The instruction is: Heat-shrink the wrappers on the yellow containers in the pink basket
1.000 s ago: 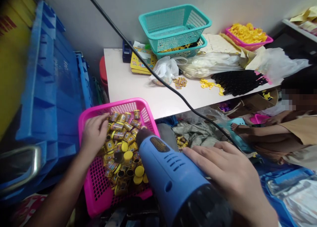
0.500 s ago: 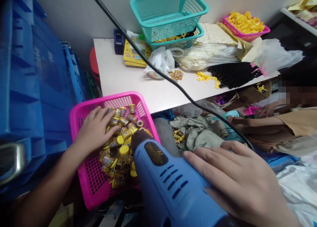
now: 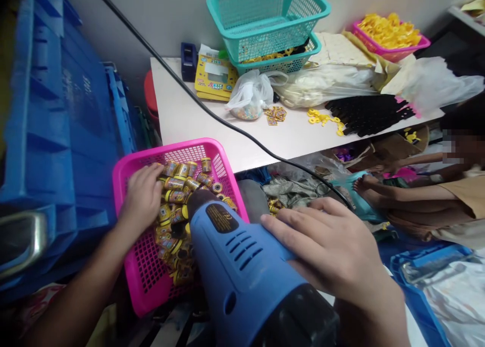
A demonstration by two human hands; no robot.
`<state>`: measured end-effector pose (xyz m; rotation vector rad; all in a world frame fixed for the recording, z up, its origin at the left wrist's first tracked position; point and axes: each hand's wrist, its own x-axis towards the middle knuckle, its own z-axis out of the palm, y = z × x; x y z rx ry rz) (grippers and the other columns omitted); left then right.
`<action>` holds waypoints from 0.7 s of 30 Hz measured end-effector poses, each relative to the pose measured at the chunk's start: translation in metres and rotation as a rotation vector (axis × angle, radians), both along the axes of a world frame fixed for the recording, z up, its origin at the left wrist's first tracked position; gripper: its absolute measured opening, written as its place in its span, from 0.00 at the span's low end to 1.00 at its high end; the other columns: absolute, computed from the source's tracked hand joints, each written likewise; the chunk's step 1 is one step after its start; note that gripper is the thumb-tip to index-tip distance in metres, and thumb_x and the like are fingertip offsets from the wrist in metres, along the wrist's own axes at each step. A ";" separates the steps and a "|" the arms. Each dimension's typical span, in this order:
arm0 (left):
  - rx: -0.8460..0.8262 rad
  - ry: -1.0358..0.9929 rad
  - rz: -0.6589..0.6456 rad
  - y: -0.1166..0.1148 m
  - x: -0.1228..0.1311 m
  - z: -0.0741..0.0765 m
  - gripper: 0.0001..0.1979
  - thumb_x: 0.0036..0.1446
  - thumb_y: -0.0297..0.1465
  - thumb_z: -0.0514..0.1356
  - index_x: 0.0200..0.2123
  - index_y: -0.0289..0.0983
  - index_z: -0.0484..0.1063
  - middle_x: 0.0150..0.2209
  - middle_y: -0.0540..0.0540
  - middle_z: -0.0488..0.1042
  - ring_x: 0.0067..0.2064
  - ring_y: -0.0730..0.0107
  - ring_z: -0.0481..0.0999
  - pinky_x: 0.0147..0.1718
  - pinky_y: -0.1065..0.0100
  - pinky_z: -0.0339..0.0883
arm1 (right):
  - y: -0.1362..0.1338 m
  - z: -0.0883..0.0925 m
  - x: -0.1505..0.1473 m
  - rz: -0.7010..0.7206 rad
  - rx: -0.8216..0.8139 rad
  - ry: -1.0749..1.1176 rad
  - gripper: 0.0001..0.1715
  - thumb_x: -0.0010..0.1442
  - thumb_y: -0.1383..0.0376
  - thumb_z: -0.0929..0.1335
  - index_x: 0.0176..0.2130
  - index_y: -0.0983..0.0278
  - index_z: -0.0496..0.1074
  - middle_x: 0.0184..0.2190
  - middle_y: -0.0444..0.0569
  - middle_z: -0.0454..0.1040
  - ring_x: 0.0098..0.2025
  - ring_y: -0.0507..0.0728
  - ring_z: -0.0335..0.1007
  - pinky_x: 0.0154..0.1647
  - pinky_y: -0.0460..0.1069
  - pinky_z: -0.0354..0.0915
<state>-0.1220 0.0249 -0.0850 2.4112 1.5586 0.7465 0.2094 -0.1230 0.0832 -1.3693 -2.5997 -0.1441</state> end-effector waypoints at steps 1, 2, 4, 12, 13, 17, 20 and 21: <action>0.007 -0.003 0.004 0.001 0.000 0.001 0.23 0.66 0.30 0.44 0.58 0.28 0.66 0.59 0.33 0.69 0.62 0.49 0.63 0.62 0.46 0.57 | -0.004 0.002 0.004 -0.008 -0.024 0.001 0.22 0.71 0.66 0.53 0.58 0.61 0.64 0.47 0.46 0.73 0.45 0.52 0.69 0.43 0.54 0.59; 0.019 -0.006 0.009 0.000 0.001 0.003 0.22 0.66 0.30 0.44 0.57 0.28 0.67 0.58 0.32 0.69 0.61 0.49 0.63 0.61 0.46 0.58 | -0.009 0.005 0.008 -0.017 -0.042 -0.004 0.23 0.71 0.66 0.53 0.61 0.59 0.62 0.47 0.45 0.74 0.45 0.52 0.69 0.43 0.54 0.58; 0.052 -0.004 -0.001 -0.006 0.009 0.008 0.21 0.66 0.30 0.45 0.56 0.29 0.68 0.57 0.33 0.70 0.61 0.49 0.63 0.61 0.46 0.58 | -0.021 0.012 0.018 -0.046 -0.065 -0.034 0.26 0.71 0.65 0.53 0.65 0.55 0.56 0.47 0.44 0.74 0.45 0.53 0.70 0.44 0.56 0.58; -0.107 0.332 -0.599 -0.043 0.064 0.025 0.22 0.62 0.37 0.56 0.58 0.42 0.68 0.59 0.40 0.70 0.62 0.48 0.64 0.61 0.42 0.54 | -0.039 0.027 0.033 0.087 -0.198 -0.126 0.29 0.69 0.59 0.56 0.67 0.57 0.54 0.51 0.47 0.71 0.51 0.56 0.68 0.48 0.58 0.59; -0.125 0.380 -0.504 -0.036 0.061 0.026 0.21 0.62 0.39 0.56 0.57 0.41 0.70 0.59 0.39 0.70 0.62 0.45 0.64 0.61 0.39 0.53 | -0.039 0.026 0.032 0.096 -0.199 -0.120 0.29 0.69 0.58 0.57 0.67 0.57 0.55 0.52 0.48 0.71 0.51 0.56 0.68 0.48 0.57 0.60; -0.108 0.406 -0.215 -0.001 0.033 0.032 0.18 0.63 0.41 0.54 0.45 0.37 0.78 0.61 0.36 0.66 0.62 0.41 0.61 0.59 0.39 0.55 | -0.040 0.022 0.032 0.036 -0.192 -0.106 0.29 0.69 0.60 0.57 0.67 0.57 0.54 0.51 0.47 0.72 0.51 0.56 0.68 0.47 0.57 0.60; -0.094 0.312 -0.186 0.000 0.023 0.032 0.20 0.66 0.38 0.50 0.51 0.35 0.75 0.60 0.35 0.66 0.62 0.44 0.61 0.58 0.46 0.59 | -0.039 0.021 0.032 -0.021 -0.183 -0.095 0.28 0.69 0.62 0.58 0.66 0.56 0.56 0.51 0.46 0.72 0.50 0.55 0.68 0.48 0.57 0.59; -0.081 0.284 -0.172 -0.007 0.024 0.030 0.21 0.66 0.36 0.49 0.52 0.34 0.74 0.59 0.34 0.67 0.61 0.46 0.62 0.58 0.47 0.60 | -0.039 0.021 0.032 -0.028 -0.173 -0.093 0.27 0.69 0.62 0.58 0.65 0.56 0.58 0.51 0.46 0.72 0.50 0.55 0.69 0.47 0.56 0.59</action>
